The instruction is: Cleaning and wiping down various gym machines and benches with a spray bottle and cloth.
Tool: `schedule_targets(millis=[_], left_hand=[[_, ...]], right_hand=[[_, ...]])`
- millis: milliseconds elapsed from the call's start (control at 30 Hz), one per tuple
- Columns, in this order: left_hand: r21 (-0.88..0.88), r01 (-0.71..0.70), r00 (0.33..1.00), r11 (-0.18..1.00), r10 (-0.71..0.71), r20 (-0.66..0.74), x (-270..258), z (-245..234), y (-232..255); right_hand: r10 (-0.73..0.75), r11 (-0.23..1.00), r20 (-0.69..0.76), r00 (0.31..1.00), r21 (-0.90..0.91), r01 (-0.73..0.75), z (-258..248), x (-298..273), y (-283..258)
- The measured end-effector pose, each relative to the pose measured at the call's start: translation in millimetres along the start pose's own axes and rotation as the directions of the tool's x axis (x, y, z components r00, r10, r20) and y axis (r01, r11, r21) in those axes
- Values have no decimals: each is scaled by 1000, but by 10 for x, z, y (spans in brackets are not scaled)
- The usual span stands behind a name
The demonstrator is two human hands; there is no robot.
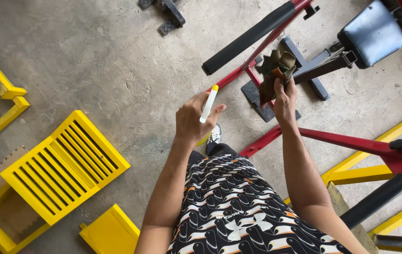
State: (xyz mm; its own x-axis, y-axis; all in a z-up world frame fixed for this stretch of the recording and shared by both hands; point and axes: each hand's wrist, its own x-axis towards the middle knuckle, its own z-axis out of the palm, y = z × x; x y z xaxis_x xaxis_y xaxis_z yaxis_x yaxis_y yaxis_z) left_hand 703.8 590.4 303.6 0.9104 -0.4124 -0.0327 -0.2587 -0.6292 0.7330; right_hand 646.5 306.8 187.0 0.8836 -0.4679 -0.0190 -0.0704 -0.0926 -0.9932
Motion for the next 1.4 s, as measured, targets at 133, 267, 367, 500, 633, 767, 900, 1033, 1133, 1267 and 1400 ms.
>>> schedule_targets(millis=[133,267,367,500,633,767,900,1033,1133,1267,1400], left_hand=[[-47,-208,970,977,200,-135,155,33,-206],[-106,-178,976,978,162,-146,352,-4,-260],[-136,-193,961,972,159,-226,530,-53,-260],[-120,-183,964,976,154,-218,780,-84,-409],[-130,-238,969,963,226,-98,930,-154,-572],[-157,-155,975,975,176,133,1086,-286,-657],[-139,-163,943,977,196,270,1251,-472,-613],[-107,-127,919,986,158,360,1430,-652,-553],[-57,-146,888,988,156,433,1500,-721,-621],[-54,-229,860,972,228,456,1546,-742,-663],[-80,-296,842,952,300,448,1615,-802,-627]], right_hand=[[-139,974,-50,989,-189,127,355,83,-424],[-402,862,-11,916,-341,374,863,141,-733],[-538,649,182,823,-534,542,1169,139,-702],[-381,536,434,816,-616,577,1394,258,-771],[-300,471,462,834,-689,551,1212,796,-877],[-251,530,213,944,-786,319,814,1470,-521],[-318,619,-101,943,-775,125,1234,1336,-430],[-296,819,-167,940,-550,161,2026,362,-447],[-235,872,-147,961,-469,141,2045,177,-411],[-216,872,-227,950,-483,83,1544,809,-128],[-120,972,-433,893,-234,17,1127,1417,-64]])
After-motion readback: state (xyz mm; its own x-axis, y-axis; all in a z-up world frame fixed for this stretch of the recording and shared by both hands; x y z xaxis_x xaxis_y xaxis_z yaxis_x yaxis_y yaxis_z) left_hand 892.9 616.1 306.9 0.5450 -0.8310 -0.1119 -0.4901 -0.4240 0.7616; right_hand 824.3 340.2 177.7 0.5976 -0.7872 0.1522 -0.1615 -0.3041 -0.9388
